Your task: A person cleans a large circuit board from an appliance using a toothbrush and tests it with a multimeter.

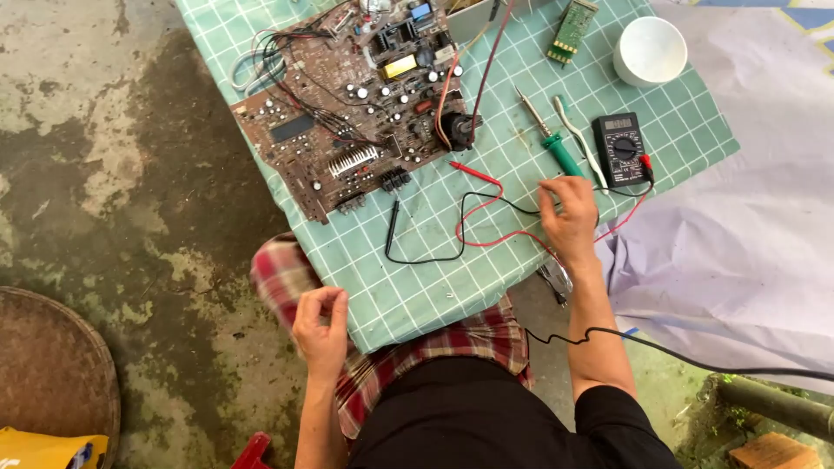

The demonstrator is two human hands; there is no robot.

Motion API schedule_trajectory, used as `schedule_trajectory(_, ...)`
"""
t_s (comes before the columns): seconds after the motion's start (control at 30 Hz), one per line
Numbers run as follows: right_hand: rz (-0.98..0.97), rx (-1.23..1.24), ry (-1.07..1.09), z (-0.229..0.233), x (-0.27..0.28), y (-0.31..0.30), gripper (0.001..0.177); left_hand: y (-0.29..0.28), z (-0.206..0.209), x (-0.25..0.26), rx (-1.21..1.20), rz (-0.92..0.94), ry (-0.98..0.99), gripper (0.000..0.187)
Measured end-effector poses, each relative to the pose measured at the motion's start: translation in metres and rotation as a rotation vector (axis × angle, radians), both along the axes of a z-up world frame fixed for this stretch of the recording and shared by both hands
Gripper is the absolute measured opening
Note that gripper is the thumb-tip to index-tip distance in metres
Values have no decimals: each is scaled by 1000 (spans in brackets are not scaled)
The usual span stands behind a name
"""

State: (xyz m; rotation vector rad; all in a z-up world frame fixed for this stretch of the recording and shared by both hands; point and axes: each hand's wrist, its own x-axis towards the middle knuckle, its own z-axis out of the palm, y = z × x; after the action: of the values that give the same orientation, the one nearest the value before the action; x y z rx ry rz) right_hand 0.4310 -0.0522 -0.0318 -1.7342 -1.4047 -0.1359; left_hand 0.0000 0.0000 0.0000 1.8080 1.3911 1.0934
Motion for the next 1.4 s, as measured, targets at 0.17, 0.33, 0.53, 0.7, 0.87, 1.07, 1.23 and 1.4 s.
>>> schedule_trajectory(0.17,-139,31,-63,4,34,-20,11,5,-1,18,31,-135,34,6)
schedule_trajectory(0.33,-293,36,-208,-15,104,-31,8,14,2,40,59,-232,77,7)
schedule_trajectory(0.53,-330,-211,-441,-27,156,-17,21,23,8,60,57,-307,77,5)
schedule_trajectory(0.7,-362,-368,-427,-33,163,-8,22,29,-10,76,154,-363,118,7)
schedule_trajectory(0.87,-364,-348,-344,-39,160,-4,19,35,13,167,394,-716,135,16)
schedule_trajectory(1.07,-394,-340,-264,-32,154,1,15,40,-18,311,611,-1014,305,48)
schedule_trajectory(1.23,-343,-407,-249,-42,173,4,11,46,-44,392,612,-1077,475,76)
schedule_trajectory(1.4,-268,-438,-204,-43,182,4,10,48,-51,416,576,-1112,483,80)
